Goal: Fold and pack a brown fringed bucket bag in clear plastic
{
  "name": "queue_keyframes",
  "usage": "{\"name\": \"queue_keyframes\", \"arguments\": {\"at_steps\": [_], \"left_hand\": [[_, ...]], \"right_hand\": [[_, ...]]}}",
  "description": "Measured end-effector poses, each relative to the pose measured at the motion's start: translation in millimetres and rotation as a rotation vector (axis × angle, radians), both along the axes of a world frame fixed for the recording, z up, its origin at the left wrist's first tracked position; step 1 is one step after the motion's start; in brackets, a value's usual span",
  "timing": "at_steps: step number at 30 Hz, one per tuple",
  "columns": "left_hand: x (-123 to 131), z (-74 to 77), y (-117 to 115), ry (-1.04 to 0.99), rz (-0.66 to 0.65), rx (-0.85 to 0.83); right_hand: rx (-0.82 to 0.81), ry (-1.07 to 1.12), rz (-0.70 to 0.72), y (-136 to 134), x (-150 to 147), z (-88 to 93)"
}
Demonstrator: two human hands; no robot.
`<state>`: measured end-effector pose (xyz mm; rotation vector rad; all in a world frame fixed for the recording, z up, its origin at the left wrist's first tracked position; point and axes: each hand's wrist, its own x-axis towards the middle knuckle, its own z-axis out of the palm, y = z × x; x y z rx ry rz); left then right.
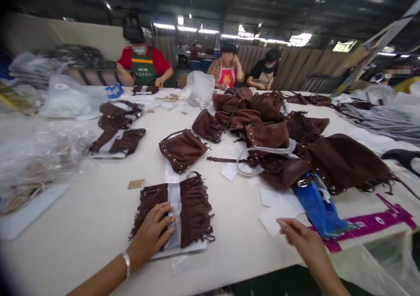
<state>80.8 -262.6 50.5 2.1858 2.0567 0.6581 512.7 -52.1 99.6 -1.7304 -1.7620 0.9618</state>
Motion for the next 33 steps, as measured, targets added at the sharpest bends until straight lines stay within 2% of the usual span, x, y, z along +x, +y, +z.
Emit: {"name": "queue_keyframes", "arguments": {"at_steps": [3,6,8,10,13,16,24,33], "left_hand": [[3.2,4.2,-2.2,-0.039,-0.004,0.018],[1.6,1.9,-5.6,-0.067,-0.013,0.047],[-0.8,-1.0,-7.3,-0.08,-0.007,0.059],[-2.8,-3.6,-8.3,-0.096,-0.002,0.066],[-4.9,-6.1,-9.3,-0.128,0.002,0.087],[-6.7,-7.7,-10.4,-0.16,0.01,0.114],[-11.4,-11.7,-13.6,-0.236,0.001,0.192],[-13.6,-15.5,-16.6,-0.209,-0.008,0.171]], "right_hand": [[-0.198,0.218,0.302,-51.5,-109.4,12.8],[-0.334,0.369,0.478,-100.0,-208.8,12.1],[-0.377,0.399,0.521,-120.4,-253.4,2.3],[-0.374,0.351,0.508,-130.2,-279.0,-9.5],[-0.259,0.143,0.484,-131.8,-293.7,-20.8],[-0.178,-0.028,0.488,-129.8,-298.4,-22.3],[-0.119,-0.263,0.45,-134.4,-313.1,-15.3],[-0.082,-0.474,0.377,-133.0,-324.8,-17.5]]}}
